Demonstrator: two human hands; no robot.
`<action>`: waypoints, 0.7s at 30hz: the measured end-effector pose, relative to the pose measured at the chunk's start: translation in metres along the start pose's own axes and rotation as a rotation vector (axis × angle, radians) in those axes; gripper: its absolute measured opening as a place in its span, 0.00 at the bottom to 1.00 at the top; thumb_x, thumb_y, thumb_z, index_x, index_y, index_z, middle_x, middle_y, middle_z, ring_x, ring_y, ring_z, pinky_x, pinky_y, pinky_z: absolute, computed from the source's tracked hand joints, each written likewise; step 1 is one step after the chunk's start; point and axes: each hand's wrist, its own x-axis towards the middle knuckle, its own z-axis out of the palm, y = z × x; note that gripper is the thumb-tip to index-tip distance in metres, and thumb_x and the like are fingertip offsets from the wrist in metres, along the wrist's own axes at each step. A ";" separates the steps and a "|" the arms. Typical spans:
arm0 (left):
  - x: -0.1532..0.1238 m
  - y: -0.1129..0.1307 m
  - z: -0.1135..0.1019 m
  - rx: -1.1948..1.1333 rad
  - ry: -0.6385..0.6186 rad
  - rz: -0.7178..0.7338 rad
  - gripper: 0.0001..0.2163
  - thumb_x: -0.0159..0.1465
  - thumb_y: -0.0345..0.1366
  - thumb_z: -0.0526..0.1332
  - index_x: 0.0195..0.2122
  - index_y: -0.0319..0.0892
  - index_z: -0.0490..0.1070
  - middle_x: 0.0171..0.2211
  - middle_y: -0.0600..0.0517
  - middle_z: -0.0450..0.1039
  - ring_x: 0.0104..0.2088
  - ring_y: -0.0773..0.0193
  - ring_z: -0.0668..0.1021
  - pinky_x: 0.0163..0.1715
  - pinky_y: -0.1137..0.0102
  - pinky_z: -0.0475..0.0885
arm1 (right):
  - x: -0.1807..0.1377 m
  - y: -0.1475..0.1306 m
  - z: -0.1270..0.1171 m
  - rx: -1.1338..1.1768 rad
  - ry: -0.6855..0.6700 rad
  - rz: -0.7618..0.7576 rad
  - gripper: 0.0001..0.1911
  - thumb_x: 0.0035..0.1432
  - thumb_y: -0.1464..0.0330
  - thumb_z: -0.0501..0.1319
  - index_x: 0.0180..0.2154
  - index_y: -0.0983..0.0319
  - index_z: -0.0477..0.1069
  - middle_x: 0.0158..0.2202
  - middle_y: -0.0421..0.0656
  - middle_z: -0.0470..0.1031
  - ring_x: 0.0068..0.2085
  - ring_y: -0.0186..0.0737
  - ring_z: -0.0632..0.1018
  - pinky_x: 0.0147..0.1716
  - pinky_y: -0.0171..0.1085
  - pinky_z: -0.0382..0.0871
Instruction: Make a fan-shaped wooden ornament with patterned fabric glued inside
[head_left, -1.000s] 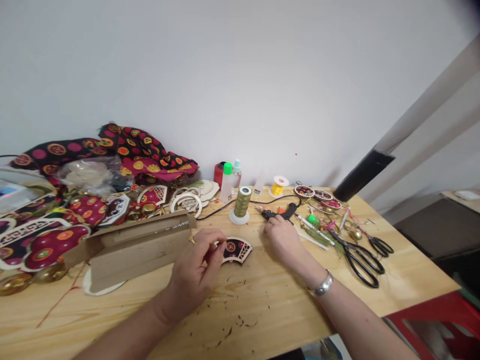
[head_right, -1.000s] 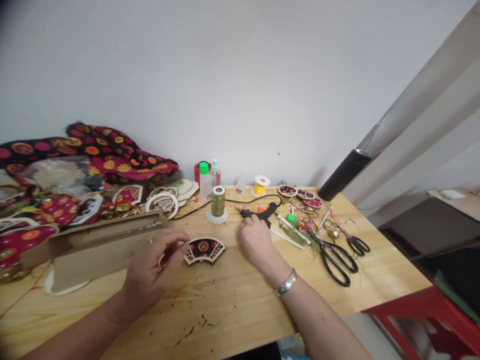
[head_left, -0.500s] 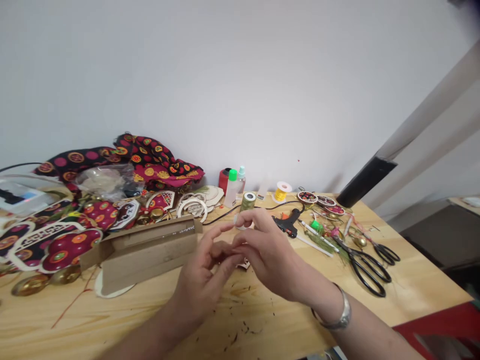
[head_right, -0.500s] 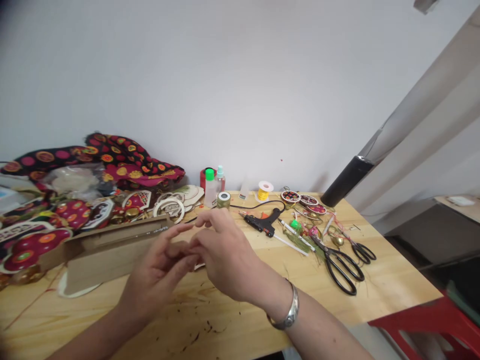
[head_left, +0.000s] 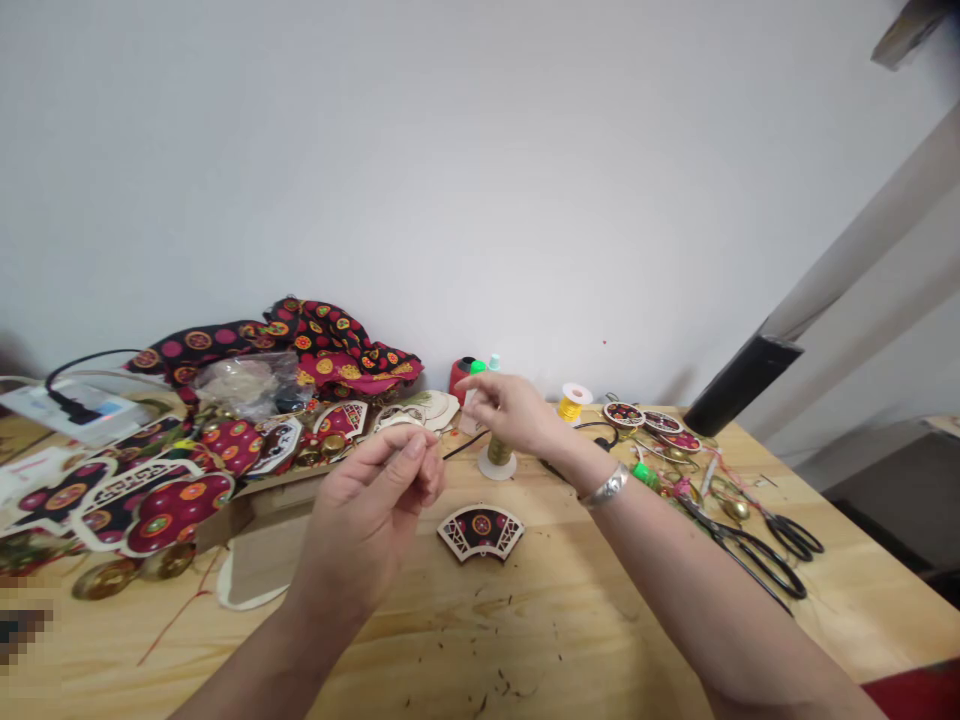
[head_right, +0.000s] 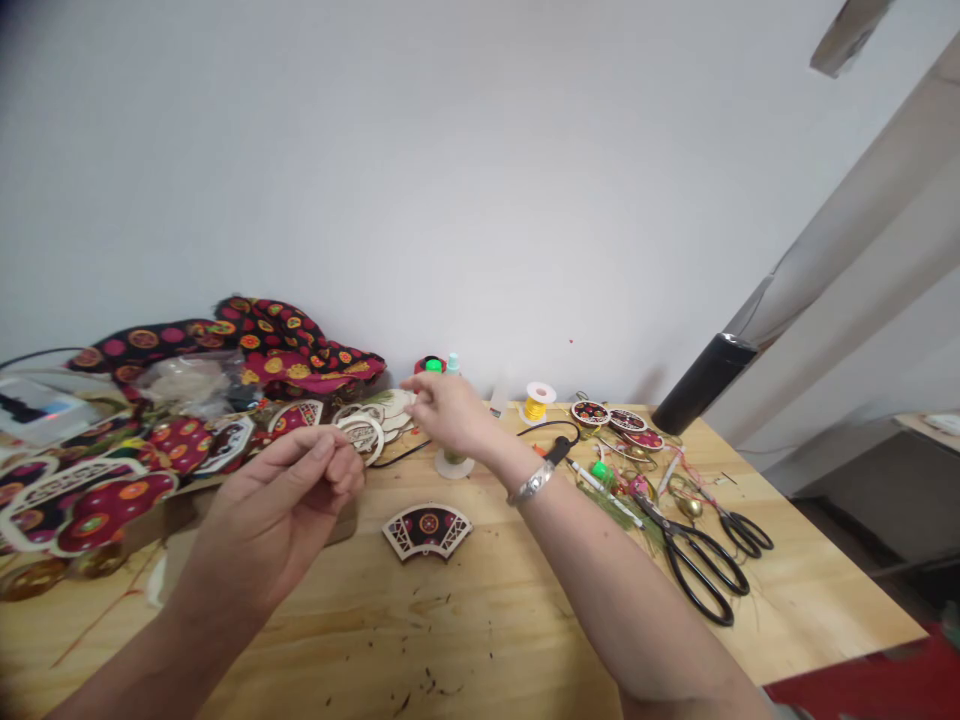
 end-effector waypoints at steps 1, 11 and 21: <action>-0.001 0.001 0.000 -0.021 0.016 0.003 0.03 0.61 0.32 0.63 0.31 0.40 0.75 0.22 0.55 0.65 0.25 0.71 0.67 0.25 0.77 0.65 | 0.008 0.002 -0.006 0.002 0.062 0.013 0.11 0.53 0.77 0.60 0.39 0.66 0.75 0.22 0.35 0.68 0.25 0.31 0.69 0.27 0.34 0.64; -0.035 0.016 -0.007 -0.067 0.149 -0.085 0.08 0.53 0.34 0.70 0.23 0.40 0.72 0.18 0.57 0.60 0.21 0.72 0.62 0.18 0.78 0.64 | 0.022 -0.053 -0.090 0.184 0.510 -0.022 0.10 0.58 0.73 0.58 0.43 0.67 0.71 0.28 0.40 0.72 0.26 0.29 0.73 0.24 0.31 0.65; -0.083 0.000 -0.045 -0.047 0.357 -0.272 0.11 0.46 0.37 0.74 0.22 0.41 0.73 0.18 0.57 0.60 0.20 0.70 0.62 0.17 0.75 0.66 | -0.064 -0.139 -0.152 0.119 0.737 -0.535 0.06 0.60 0.69 0.62 0.41 0.59 0.74 0.33 0.42 0.72 0.36 0.37 0.78 0.37 0.39 0.72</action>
